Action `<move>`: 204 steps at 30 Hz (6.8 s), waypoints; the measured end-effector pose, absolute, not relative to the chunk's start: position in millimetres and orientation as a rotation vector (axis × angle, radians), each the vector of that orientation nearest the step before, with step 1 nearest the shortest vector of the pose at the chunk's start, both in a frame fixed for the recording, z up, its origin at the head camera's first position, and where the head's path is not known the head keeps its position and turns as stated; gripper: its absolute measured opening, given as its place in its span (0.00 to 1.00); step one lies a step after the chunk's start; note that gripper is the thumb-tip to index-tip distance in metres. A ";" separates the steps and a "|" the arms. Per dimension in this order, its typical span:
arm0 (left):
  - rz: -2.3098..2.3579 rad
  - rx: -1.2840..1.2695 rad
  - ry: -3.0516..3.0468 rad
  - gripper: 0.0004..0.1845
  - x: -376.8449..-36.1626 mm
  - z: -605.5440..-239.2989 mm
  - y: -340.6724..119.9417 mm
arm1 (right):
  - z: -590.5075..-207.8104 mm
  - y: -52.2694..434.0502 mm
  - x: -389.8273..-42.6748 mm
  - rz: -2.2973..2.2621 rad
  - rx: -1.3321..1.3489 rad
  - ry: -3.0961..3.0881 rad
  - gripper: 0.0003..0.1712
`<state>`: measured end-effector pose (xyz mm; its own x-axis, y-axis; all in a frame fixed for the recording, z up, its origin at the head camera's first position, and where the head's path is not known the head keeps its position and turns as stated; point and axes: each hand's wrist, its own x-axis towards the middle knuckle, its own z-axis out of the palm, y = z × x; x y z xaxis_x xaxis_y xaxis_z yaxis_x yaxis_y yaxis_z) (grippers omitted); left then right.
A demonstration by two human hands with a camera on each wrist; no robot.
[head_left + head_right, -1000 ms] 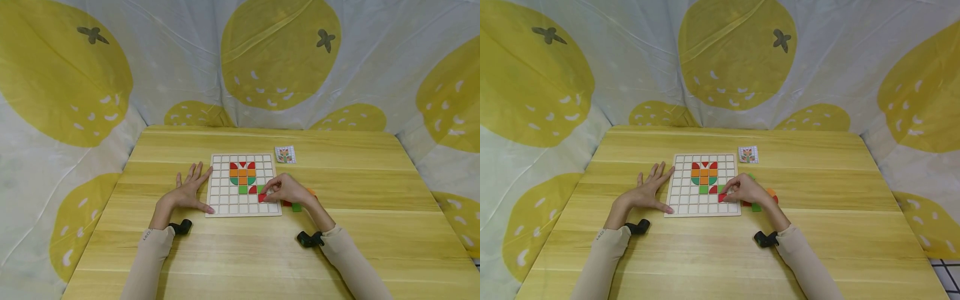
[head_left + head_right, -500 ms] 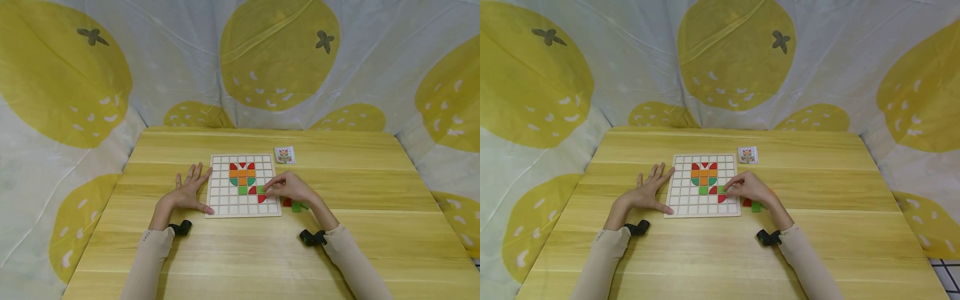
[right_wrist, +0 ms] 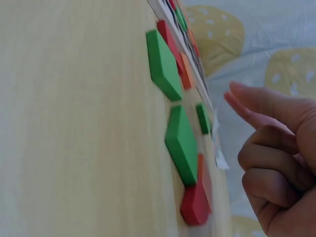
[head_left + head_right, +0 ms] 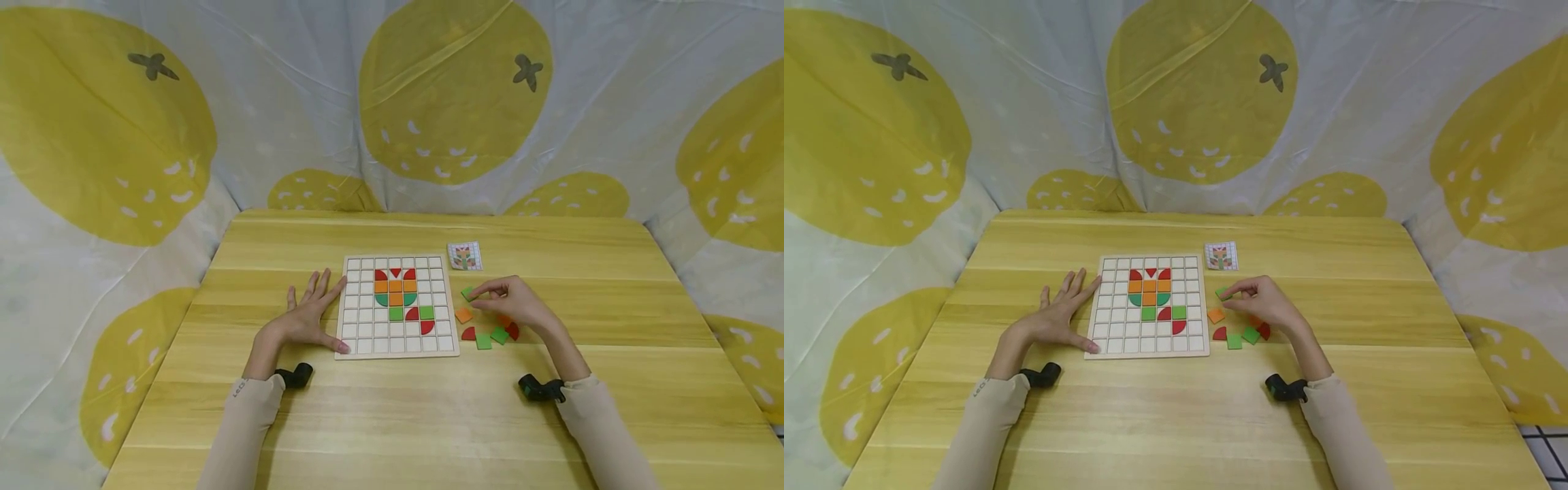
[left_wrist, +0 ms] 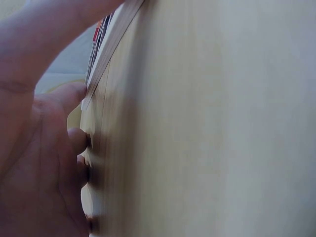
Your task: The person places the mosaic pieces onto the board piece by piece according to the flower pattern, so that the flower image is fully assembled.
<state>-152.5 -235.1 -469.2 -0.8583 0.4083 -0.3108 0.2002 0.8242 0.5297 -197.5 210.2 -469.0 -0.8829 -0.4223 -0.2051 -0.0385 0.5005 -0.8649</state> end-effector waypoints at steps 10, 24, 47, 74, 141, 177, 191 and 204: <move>0.696 0.451 2.596 0.75 -152.0 -470.2 -236.0 | -460.8 235.3 -199.2 -1.341 -0.299 2.381 0.17; 0.700 0.466 2.592 0.75 -152.7 -471.2 -234.8 | -477.1 223.1 -198.7 -1.317 -0.434 2.317 0.16; 0.712 0.451 2.604 0.75 -149.8 -471.3 -234.1 | -481.1 202.5 -198.9 -1.257 -0.516 2.230 0.17; 0.712 0.463 2.610 0.75 -146.9 -472.5 -234.4 | -482.3 216.9 -198.3 -1.237 -0.471 2.311 0.19; 0.699 0.454 2.617 0.75 -148.3 -472.7 -234.8 | -477.4 113.5 -174.8 -1.306 -0.620 2.240 0.13; 0.700 0.470 2.616 0.75 -149.0 -473.7 -234.9 | -480.4 200.7 -203.8 -1.364 -0.242 2.443 0.17; 0.695 0.457 2.610 0.75 -149.1 -470.9 -234.3 | -485.1 198.0 -205.1 -1.294 -0.272 2.484 0.15; 0.696 0.462 2.619 0.75 -148.5 -474.0 -234.8 | -475.6 157.1 -190.7 -1.338 -0.430 2.461 0.14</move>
<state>-148.5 -234.8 -474.0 -0.8695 0.4050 -0.2828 0.2110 0.8222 0.5286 -190.7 157.1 -475.6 -0.9081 -0.4002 -0.1234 -0.1140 0.5199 -0.8466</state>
